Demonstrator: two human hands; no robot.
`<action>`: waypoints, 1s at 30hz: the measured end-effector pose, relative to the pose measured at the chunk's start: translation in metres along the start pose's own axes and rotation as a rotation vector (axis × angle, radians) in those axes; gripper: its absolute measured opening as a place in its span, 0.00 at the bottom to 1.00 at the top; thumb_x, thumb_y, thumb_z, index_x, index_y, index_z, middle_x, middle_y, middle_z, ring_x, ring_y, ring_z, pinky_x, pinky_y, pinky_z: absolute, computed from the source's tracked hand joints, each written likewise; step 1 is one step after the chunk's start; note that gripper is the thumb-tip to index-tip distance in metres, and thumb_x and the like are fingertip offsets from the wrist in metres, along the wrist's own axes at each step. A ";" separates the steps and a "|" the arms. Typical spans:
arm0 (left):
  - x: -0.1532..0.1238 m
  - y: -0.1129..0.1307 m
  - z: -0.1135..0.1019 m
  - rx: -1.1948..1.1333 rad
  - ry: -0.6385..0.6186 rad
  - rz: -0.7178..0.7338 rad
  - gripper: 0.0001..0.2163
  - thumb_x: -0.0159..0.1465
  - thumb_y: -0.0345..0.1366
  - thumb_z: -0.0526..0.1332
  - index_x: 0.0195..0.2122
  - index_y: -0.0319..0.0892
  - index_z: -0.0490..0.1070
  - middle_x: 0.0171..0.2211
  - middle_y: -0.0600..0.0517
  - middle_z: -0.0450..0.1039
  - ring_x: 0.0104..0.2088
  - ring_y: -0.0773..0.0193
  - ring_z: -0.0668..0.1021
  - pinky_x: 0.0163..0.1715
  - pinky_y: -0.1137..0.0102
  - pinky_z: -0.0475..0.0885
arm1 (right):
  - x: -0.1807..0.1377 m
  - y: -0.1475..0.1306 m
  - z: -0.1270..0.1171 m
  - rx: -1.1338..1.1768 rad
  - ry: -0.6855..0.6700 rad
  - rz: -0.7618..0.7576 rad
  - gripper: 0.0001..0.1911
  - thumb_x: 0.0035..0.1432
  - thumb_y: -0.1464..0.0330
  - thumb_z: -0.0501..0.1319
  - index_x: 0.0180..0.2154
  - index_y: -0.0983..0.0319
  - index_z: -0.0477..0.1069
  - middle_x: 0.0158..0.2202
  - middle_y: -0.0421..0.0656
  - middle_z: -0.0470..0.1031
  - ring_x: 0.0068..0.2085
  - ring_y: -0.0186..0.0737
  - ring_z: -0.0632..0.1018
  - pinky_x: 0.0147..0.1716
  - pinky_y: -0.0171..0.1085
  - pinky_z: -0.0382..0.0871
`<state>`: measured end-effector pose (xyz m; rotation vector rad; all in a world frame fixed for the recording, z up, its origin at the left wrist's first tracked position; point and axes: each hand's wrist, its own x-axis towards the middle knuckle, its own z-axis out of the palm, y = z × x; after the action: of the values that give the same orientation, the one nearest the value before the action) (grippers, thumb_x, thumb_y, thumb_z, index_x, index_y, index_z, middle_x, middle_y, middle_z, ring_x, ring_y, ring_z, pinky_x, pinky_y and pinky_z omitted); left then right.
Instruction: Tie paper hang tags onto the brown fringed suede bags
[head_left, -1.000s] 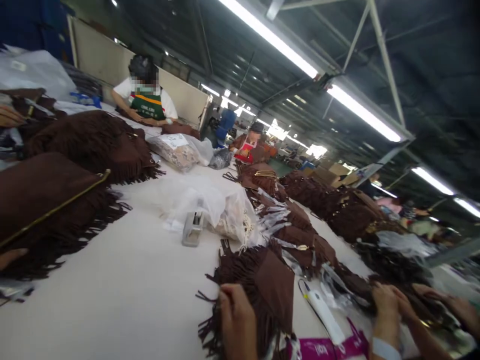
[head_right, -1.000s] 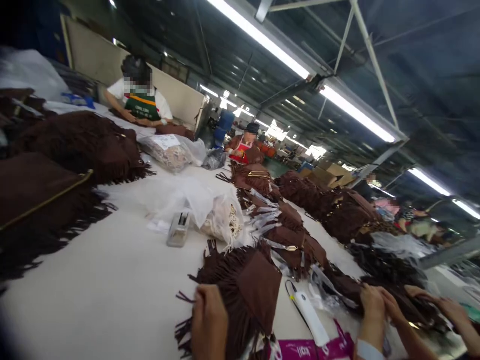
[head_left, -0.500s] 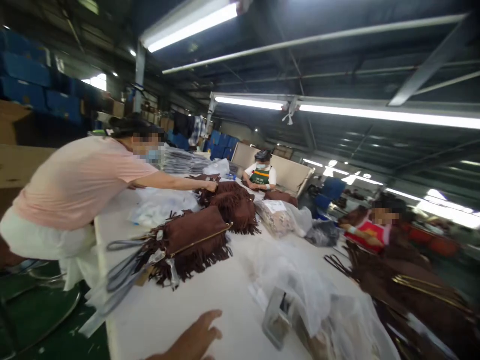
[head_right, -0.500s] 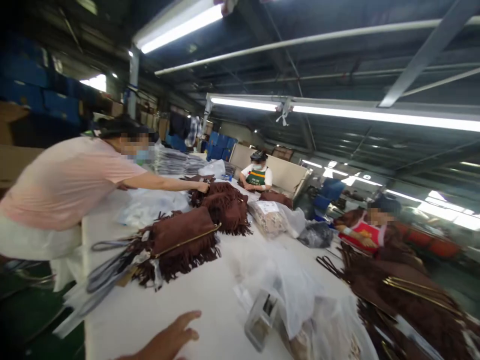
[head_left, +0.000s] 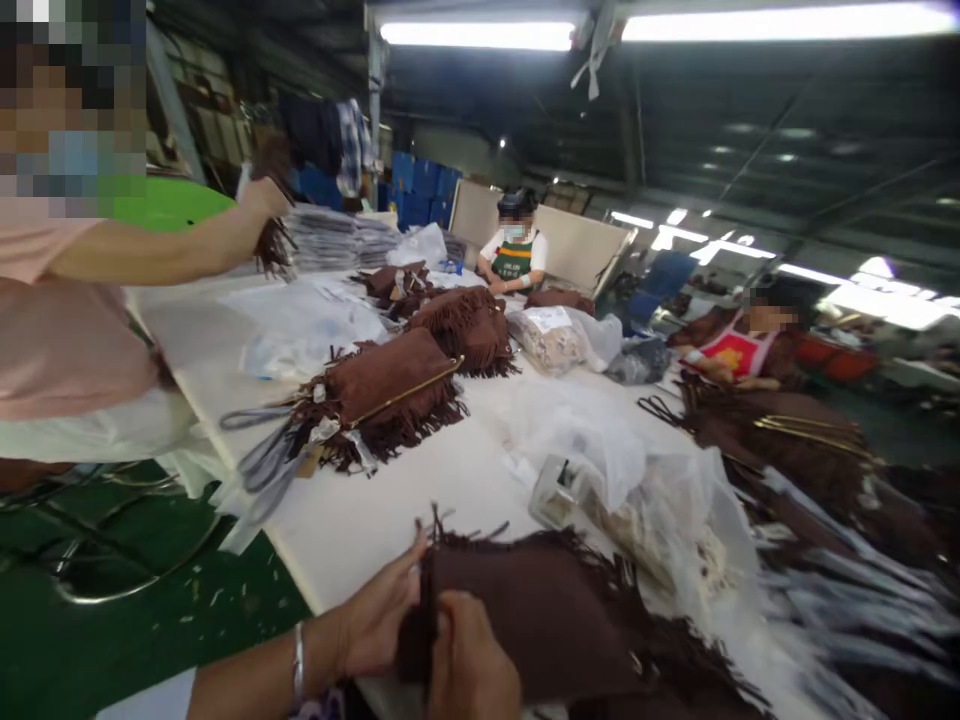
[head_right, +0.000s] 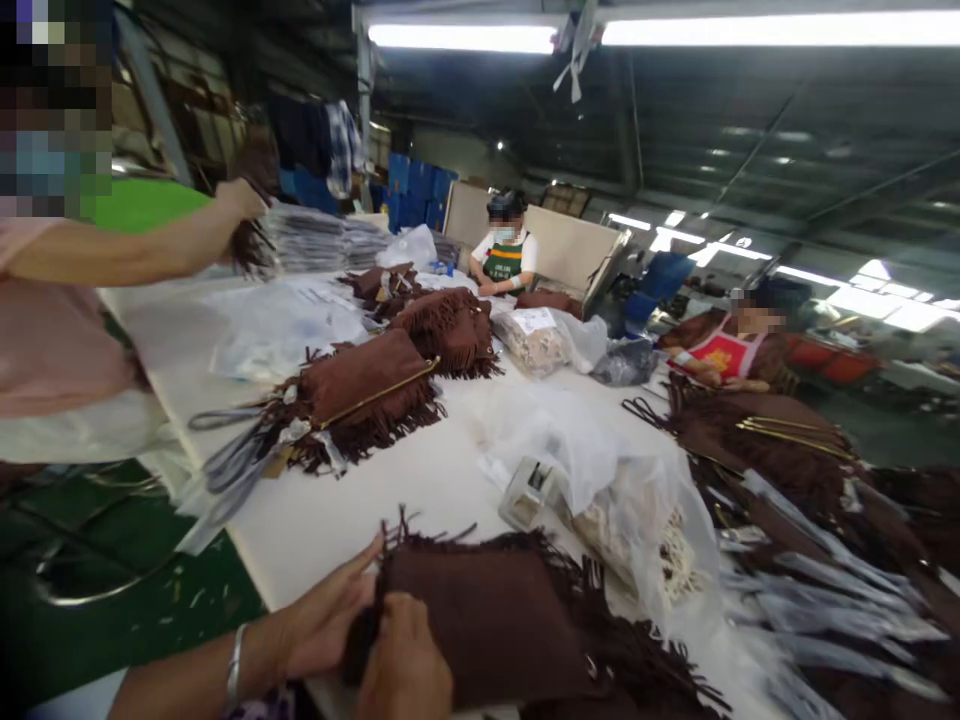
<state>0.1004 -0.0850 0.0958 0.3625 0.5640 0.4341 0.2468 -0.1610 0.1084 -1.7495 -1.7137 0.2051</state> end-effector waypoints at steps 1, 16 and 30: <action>-0.004 0.000 -0.004 -0.015 0.035 -0.003 0.33 0.54 0.66 0.56 0.45 0.40 0.72 0.42 0.43 0.77 0.44 0.51 0.78 0.44 0.59 0.73 | -0.003 -0.007 0.010 0.021 -0.065 -0.044 0.14 0.64 0.65 0.49 0.41 0.55 0.73 0.34 0.44 0.77 0.33 0.40 0.79 0.31 0.34 0.69; -0.008 0.043 -0.049 0.219 0.283 0.227 0.22 0.50 0.39 0.72 0.44 0.35 0.74 0.41 0.41 0.78 0.40 0.54 0.80 0.45 0.61 0.72 | 0.012 0.108 -0.014 -0.455 -0.173 0.328 0.53 0.52 0.34 0.43 0.59 0.72 0.60 0.47 0.60 0.72 0.48 0.62 0.74 0.47 0.51 0.66; -0.091 0.013 -0.042 0.450 0.431 0.115 0.26 0.55 0.46 0.66 0.52 0.39 0.68 0.31 0.50 0.79 0.28 0.57 0.79 0.30 0.68 0.73 | 0.037 0.062 0.063 -0.061 0.007 -0.005 0.26 0.66 0.55 0.49 0.55 0.68 0.63 0.49 0.56 0.71 0.51 0.52 0.69 0.52 0.49 0.63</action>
<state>0.0031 -0.1089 0.1076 0.7439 1.0705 0.4983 0.2686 -0.0987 0.0383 -1.7875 -1.7366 0.1456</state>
